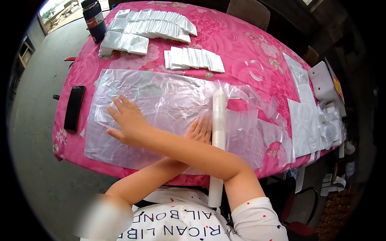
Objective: The person repeatedly unrolls a plastic wrap roll, places small white rectangular items onto the film, folds the wrap around each item, and sets the wrapped units aside on the table. The process is repeated multiple times with consistent handling.
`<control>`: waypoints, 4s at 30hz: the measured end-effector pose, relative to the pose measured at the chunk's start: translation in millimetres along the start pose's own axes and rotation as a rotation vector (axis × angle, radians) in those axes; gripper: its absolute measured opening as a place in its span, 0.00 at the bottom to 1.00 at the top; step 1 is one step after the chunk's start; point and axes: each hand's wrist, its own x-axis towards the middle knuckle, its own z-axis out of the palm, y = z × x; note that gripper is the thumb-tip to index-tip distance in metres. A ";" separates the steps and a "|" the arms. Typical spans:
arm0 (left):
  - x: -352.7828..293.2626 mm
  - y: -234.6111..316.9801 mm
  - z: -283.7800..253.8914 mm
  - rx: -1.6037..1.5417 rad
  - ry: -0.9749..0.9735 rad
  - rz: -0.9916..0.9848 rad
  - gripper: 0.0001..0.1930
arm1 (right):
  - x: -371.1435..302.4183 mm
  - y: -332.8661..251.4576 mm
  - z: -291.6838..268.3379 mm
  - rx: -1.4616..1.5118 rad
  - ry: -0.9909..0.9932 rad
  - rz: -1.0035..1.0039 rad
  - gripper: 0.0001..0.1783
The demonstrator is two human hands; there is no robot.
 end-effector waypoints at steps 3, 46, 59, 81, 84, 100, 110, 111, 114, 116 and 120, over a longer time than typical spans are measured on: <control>-0.9 -0.4 -4.3 -0.179 0.105 -0.046 0.30 | -46.5 22.1 -52.8 -0.118 0.098 -0.048 0.33; -171.3 -109.8 -186.4 -0.500 0.209 -0.643 0.25 | -85.4 -56.4 -66.9 0.435 -0.322 -0.290 0.25; -236.8 -63.7 -212.5 -0.284 0.021 -0.842 0.34 | 11.9 -9.7 32.4 -0.245 -0.101 -0.423 0.30; -162.2 -46.5 -217.7 -1.550 -0.051 -0.941 0.33 | 7.1 -62.6 -35.7 1.396 0.228 0.298 0.40; -159.1 -42.6 -215.9 -1.549 -0.116 -0.968 0.22 | -8.0 -55.9 -31.5 1.519 0.237 0.277 0.41; -155.5 -41.8 -196.3 -1.949 -0.274 -0.864 0.27 | -47.2 -56.4 -22.2 1.483 0.327 0.412 0.30; -161.8 -46.1 -171.7 -1.603 -0.046 -1.034 0.37 | -52.3 -44.4 -3.6 1.243 0.292 0.503 0.24; -164.6 -50.5 -175.5 -1.722 -0.141 -1.055 0.38 | -52.5 -39.1 -2.0 1.323 0.269 0.508 0.25; -178.9 -52.8 -182.3 -1.751 -0.299 -1.067 0.39 | -49.2 -4.3 -16.9 1.356 0.300 0.535 0.28; -196.4 -54.7 -179.2 -1.800 -0.377 -1.092 0.39 | -41.1 30.6 -29.6 1.237 0.596 0.551 0.32; -232.1 -51.4 -173.0 -1.906 -0.425 -1.214 0.38 | -42.9 84.7 -71.6 0.912 0.628 0.595 0.27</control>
